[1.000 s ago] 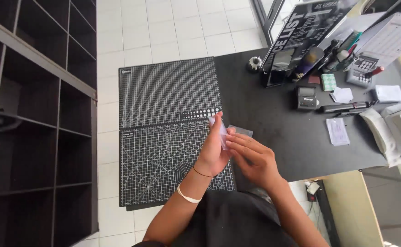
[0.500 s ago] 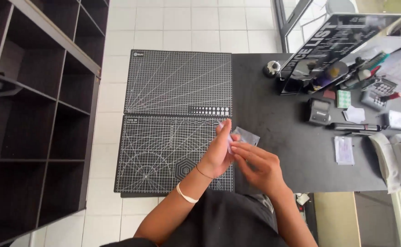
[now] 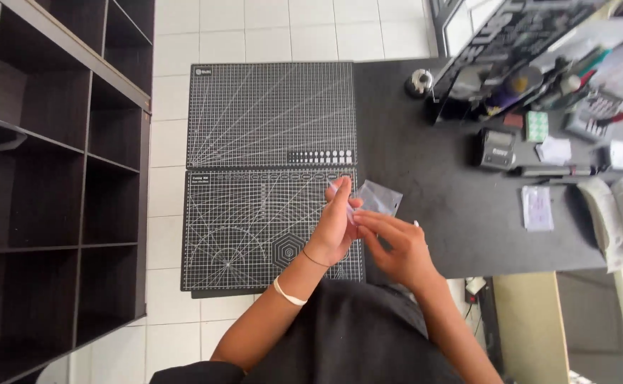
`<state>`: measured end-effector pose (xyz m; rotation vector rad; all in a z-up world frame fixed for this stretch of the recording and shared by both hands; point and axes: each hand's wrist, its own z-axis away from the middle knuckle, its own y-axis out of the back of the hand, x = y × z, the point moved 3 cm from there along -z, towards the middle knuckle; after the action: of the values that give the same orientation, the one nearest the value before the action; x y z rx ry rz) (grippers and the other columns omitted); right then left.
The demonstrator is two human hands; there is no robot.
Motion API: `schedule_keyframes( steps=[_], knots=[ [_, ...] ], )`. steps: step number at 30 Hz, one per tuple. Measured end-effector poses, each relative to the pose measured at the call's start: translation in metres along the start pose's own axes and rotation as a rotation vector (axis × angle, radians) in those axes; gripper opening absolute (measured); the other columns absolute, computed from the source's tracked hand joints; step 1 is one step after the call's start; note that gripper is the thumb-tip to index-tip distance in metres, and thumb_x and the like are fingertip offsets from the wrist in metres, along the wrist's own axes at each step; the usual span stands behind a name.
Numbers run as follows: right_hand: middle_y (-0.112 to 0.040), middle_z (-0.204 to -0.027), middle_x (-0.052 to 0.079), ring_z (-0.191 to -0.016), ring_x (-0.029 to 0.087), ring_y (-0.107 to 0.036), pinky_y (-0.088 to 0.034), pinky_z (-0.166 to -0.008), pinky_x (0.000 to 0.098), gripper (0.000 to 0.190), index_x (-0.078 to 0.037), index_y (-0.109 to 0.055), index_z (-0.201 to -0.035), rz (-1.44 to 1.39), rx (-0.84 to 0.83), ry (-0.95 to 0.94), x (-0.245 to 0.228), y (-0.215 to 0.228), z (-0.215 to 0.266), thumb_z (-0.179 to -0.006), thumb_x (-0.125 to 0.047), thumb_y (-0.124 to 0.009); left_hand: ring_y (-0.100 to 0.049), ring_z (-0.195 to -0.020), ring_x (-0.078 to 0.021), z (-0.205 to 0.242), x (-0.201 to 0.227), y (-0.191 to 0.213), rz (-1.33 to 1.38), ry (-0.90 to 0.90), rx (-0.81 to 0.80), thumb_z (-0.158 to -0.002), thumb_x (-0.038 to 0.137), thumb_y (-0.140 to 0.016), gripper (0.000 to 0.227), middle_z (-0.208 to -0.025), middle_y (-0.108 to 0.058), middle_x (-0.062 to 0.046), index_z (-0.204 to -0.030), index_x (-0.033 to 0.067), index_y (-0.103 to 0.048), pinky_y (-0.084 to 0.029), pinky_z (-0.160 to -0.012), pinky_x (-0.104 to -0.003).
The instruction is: The person is at a service counter, picking up small plastic bags containing labels or small items, inspecting them, and organizing them on the desk.
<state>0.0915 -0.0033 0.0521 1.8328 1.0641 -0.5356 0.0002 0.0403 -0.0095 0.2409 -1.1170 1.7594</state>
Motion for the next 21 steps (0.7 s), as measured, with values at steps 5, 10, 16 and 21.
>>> schedule_keyframes(
  steps=[5, 10, 16, 21],
  knots=[
    [-0.068, -0.084, 0.012, -0.075, 0.032, -0.065, -0.052, -0.058, 0.0363, 0.011, -0.004, -0.068, -0.085, -0.009, 0.004, -0.003, 0.006, 0.000, 0.004, -0.076, -0.005, -0.062, -0.045, -0.064, -0.0072, -0.004, -0.006, 0.001, -0.028, 0.011, 0.017, -0.088, 0.050, -0.041, 0.065, -0.088, -0.034, -0.005, -0.131, 0.0100, -0.012, -0.043, -0.044, -0.014],
    [-0.068, -0.085, 0.008, -0.076, 0.027, -0.066, -0.052, -0.063, 0.0309, 0.010, -0.008, -0.069, -0.085, 0.022, -0.004, 0.011, 0.008, -0.014, 0.009, -0.077, -0.010, -0.064, -0.044, -0.064, -0.0074, 0.000, -0.004, 0.012, -0.010, -0.046, -0.008, -0.089, 0.049, -0.043, 0.067, -0.087, -0.031, -0.004, -0.130, 0.0072, -0.011, -0.044, -0.044, -0.014],
    [-0.068, -0.086, 0.007, -0.070, 0.025, -0.065, -0.051, -0.057, 0.0292, 0.007, -0.008, -0.067, -0.083, 0.125, 0.025, 0.045, 0.007, -0.025, 0.014, -0.078, -0.009, -0.063, -0.044, -0.069, -0.0098, 0.005, 0.004, 0.017, -0.052, -0.086, 0.010, -0.089, 0.049, -0.043, 0.067, -0.090, -0.030, -0.007, -0.130, 0.0066, -0.011, -0.046, -0.048, -0.017],
    [-0.066, -0.084, 0.005, -0.065, 0.020, -0.064, -0.051, -0.051, 0.0243, 0.014, -0.007, -0.064, -0.084, 0.162, 0.081, 0.012, 0.016, -0.033, 0.026, -0.073, 0.001, -0.061, -0.036, -0.077, -0.0082, 0.016, 0.008, 0.013, -0.134, -0.125, 0.068, -0.089, 0.050, -0.041, 0.069, -0.095, -0.029, -0.009, -0.131, 0.0060, -0.008, -0.041, -0.052, -0.017]
  ],
)
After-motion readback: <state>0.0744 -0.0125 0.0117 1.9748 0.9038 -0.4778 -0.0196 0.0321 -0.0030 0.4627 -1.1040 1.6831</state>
